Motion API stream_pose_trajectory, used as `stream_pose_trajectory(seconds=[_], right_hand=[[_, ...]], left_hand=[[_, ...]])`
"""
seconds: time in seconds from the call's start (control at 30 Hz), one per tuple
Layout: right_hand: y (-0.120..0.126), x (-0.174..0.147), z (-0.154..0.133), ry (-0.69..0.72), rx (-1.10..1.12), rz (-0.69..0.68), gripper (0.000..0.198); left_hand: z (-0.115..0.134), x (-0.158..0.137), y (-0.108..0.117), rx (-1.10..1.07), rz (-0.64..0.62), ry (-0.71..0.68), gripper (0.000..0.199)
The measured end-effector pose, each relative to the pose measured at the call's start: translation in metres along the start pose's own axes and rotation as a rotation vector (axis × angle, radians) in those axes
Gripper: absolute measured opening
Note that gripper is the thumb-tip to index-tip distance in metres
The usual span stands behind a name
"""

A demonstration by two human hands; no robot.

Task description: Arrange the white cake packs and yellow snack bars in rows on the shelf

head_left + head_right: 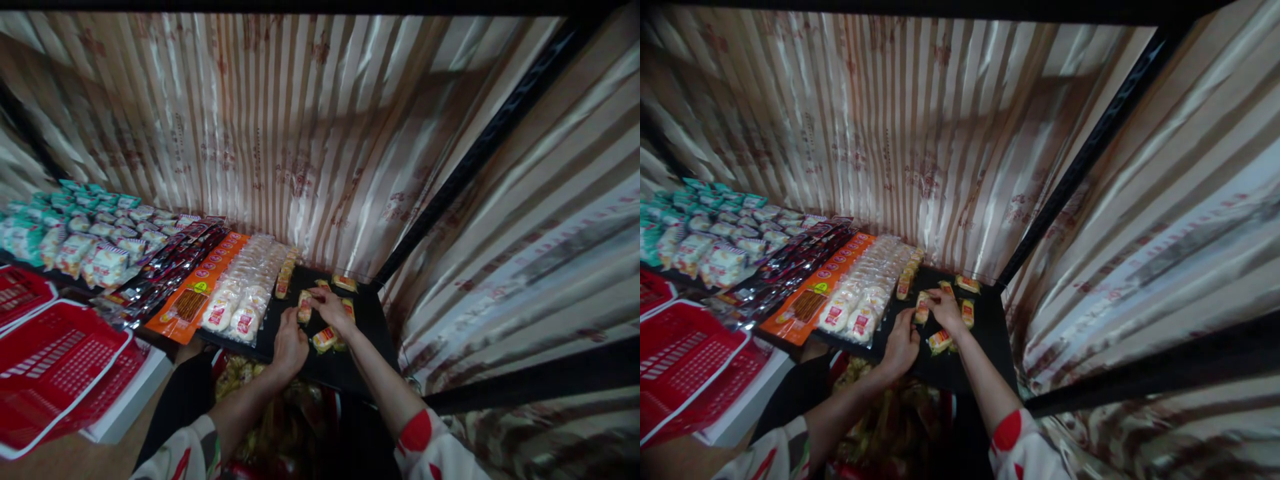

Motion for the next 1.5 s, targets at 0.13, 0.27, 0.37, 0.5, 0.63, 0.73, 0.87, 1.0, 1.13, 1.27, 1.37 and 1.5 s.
stream_pose_trajectory(seconds=[0.13,0.27,0.37,0.5,0.63,0.73,0.87,1.0,1.13,1.27,1.37,1.5], right_hand=[[-0.018,0.005,-0.007,0.003,0.065,-0.017,0.023],[-0.031,0.015,-0.008,-0.013,0.05,0.004,0.023],[-0.039,0.025,-0.008,0.003,-0.024,0.007,0.023],[-0.048,0.039,-0.007,0.023,-0.105,-0.007,0.023],[-0.052,0.046,-0.008,0.02,-0.124,0.015,0.024],[-0.055,0.047,-0.008,0.035,-0.079,0.031,0.027],[-0.055,0.043,-0.005,0.057,-0.043,0.085,0.029],[-0.055,0.038,-0.001,0.046,-0.033,0.116,0.025],[-0.056,0.038,0.002,0.019,-0.033,0.12,0.023],[-0.057,0.039,0.005,0.028,-0.049,0.092,0.02],[-0.054,0.035,0.006,0.043,-0.061,0.088,0.019],[-0.05,0.024,0.006,0.025,-0.042,0.084,0.016]], left_hand=[[-0.006,0.001,0.004,0.005,0.0,0.004,0.059],[-0.014,0.006,0.007,-0.002,0.035,-0.081,0.066],[-0.024,0.011,0.005,-0.002,0.037,-0.065,0.065],[-0.033,0.018,0.003,0.051,0.018,-0.01,0.059],[-0.036,0.024,0.006,0.101,0.018,-0.005,0.058],[-0.041,0.028,0.007,0.124,0.024,0.002,0.058],[-0.045,0.029,0.007,0.12,0.03,-0.009,0.059],[-0.046,0.027,0.007,0.058,0.042,-0.021,0.057],[-0.045,0.024,0.004,0.026,0.029,-0.032,0.056],[-0.046,0.02,0.003,0.029,0.03,-0.01,0.053],[-0.047,0.017,0.004,0.013,0.038,0.009,0.051],[-0.047,0.011,0.004,-0.078,0.05,0.005,0.047]])
Point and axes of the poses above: each hand's wrist, its own x-axis towards the middle knuckle, its own y-axis out of the back of the hand, z = x × y, the point moved 5 cm from there along x, towards the middle knuckle, and after that the axes turned 10 degrees about -z, right-handed, at the moved point
